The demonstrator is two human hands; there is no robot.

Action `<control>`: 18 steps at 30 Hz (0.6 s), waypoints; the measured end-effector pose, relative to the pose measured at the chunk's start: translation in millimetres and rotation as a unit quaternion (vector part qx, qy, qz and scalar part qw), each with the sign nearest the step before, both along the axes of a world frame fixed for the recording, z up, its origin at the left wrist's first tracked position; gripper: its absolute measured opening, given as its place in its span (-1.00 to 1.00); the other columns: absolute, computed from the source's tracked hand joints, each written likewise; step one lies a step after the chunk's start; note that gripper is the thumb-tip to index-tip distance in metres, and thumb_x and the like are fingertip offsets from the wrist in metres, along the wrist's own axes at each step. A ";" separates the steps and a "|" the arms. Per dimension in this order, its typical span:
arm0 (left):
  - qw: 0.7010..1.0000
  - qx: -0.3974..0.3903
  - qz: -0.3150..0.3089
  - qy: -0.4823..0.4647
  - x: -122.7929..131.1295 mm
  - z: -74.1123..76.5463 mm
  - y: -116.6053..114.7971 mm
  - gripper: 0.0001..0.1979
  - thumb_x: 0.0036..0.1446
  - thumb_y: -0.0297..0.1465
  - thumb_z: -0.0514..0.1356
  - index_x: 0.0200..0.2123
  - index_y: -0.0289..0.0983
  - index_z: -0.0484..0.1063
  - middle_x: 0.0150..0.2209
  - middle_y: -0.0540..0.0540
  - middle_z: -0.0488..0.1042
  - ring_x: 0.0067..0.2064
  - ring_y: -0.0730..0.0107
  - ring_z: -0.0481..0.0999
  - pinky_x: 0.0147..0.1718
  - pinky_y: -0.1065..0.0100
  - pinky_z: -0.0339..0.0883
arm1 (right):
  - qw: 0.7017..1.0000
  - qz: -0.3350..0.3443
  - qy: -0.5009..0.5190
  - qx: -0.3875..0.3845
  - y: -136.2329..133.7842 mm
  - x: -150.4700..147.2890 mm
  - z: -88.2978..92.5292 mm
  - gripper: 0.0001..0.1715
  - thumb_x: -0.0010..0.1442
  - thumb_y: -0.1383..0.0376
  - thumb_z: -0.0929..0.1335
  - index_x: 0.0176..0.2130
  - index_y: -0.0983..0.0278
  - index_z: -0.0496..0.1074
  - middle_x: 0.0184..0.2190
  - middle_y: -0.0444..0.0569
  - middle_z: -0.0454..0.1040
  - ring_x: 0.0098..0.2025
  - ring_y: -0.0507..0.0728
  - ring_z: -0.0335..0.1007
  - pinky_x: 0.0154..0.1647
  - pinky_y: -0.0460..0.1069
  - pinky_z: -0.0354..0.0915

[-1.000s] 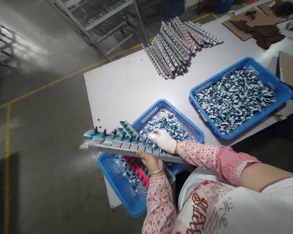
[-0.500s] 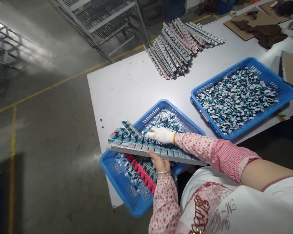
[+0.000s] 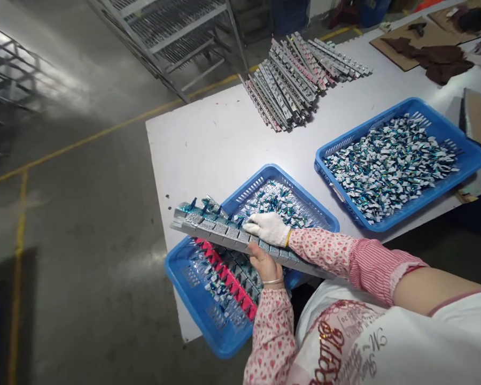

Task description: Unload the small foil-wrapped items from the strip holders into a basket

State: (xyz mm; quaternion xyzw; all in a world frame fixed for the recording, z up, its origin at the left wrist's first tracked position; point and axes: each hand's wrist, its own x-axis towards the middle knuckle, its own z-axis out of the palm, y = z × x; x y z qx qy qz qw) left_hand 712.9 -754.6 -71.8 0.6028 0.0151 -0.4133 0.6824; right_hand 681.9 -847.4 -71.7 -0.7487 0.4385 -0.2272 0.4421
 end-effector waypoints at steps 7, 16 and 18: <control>1.000 0.002 -0.006 0.028 1.1 1.2 -6.3 -0.44 0.25 -0.03 0.00 0.06 -0.33 0.41 0.10 -0.31 0.44 0.11 0.21 0.46 0.09 0.17 0.32 | 0.993 -0.059 -0.090 0.039 -2.7 -0.9 4.1 -0.60 0.28 0.03 0.23 -0.27 0.27 0.46 -0.43 -0.15 0.43 -0.37 0.01 0.28 -0.31 -0.10 0.15; 0.997 0.006 -0.013 0.070 6.4 -15.6 2.8 -0.46 0.28 -0.01 -0.11 0.03 -0.20 0.43 0.09 -0.17 0.46 0.10 0.36 0.46 0.14 0.27 0.25 | 0.985 -0.066 0.149 0.053 -62.1 -17.0 -20.9 -0.53 0.22 -0.03 0.26 -0.15 0.29 0.45 -0.18 0.09 0.49 -0.15 0.18 0.37 -0.14 0.01 0.22; 0.997 0.008 -0.022 0.074 4.4 -18.2 4.2 -0.47 0.28 -0.01 -0.11 0.04 -0.19 0.43 0.09 -0.16 0.46 0.10 0.36 0.46 0.14 0.26 0.25 | 0.991 -0.037 0.128 0.032 -62.8 -9.4 -19.1 -0.46 0.24 -0.08 0.22 -0.09 0.27 0.43 -0.11 0.10 0.49 -0.11 0.18 0.38 -0.11 0.02 0.22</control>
